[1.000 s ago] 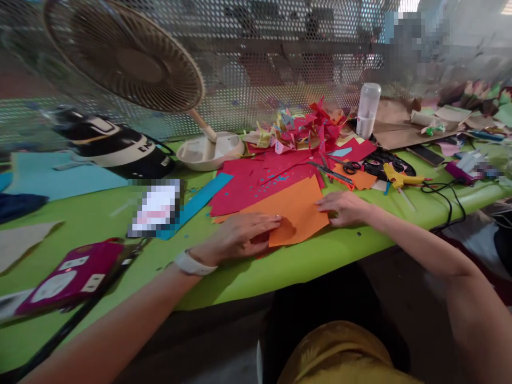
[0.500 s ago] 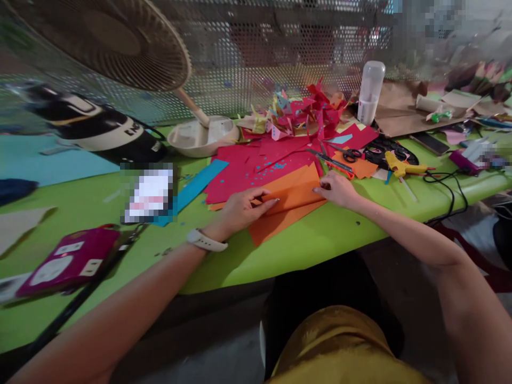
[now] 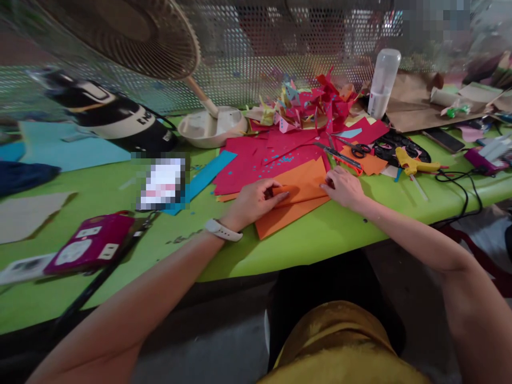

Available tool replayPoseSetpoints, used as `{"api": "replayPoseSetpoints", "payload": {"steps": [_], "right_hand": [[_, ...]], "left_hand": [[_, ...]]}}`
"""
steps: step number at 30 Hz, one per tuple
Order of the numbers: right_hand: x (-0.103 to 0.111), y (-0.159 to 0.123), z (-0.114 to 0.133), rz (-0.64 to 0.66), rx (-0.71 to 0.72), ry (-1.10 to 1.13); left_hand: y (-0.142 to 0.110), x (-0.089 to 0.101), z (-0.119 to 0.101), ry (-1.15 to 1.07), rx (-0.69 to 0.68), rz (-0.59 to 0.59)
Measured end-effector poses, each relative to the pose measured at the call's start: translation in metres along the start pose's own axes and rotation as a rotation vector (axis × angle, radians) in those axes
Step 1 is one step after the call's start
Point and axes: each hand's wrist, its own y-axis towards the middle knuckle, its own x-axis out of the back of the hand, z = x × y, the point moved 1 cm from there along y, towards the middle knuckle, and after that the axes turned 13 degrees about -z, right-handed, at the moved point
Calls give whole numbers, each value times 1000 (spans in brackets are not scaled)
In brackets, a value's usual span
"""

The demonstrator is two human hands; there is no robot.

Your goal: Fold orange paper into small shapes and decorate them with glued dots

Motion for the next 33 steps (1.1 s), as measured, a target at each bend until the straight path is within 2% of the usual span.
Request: {"api": "replayPoseSetpoints", "payload": {"steps": [3, 6, 8, 10, 12, 15, 20, 25, 33], "right_hand": [[1, 1, 2, 24, -8, -10], [2, 1, 4, 36, -16, -11], [2, 0, 5, 32, -17, -14], [2, 0, 5, 29, -17, -13], [2, 0, 6, 29, -18, 0], [3, 0, 6, 30, -36, 28], [4, 4, 4, 36, -85, 98], [5, 7, 1, 56, -126, 175], [4, 7, 1, 54, -107, 165]], "left_hand": [[-4, 3, -6, 154, -91, -114], [-11, 7, -19, 279, -321, -230], [-18, 6, -28, 286, -497, -179], [-24, 1, -34, 270, -647, -38], [-29, -4, -34, 267, -709, 95], [-31, -11, -27, 284, -678, 216], [-30, -13, -21, 296, -619, 318], [-29, -13, -22, 268, -582, 367], [-30, -13, -21, 260, -570, 359]]}}
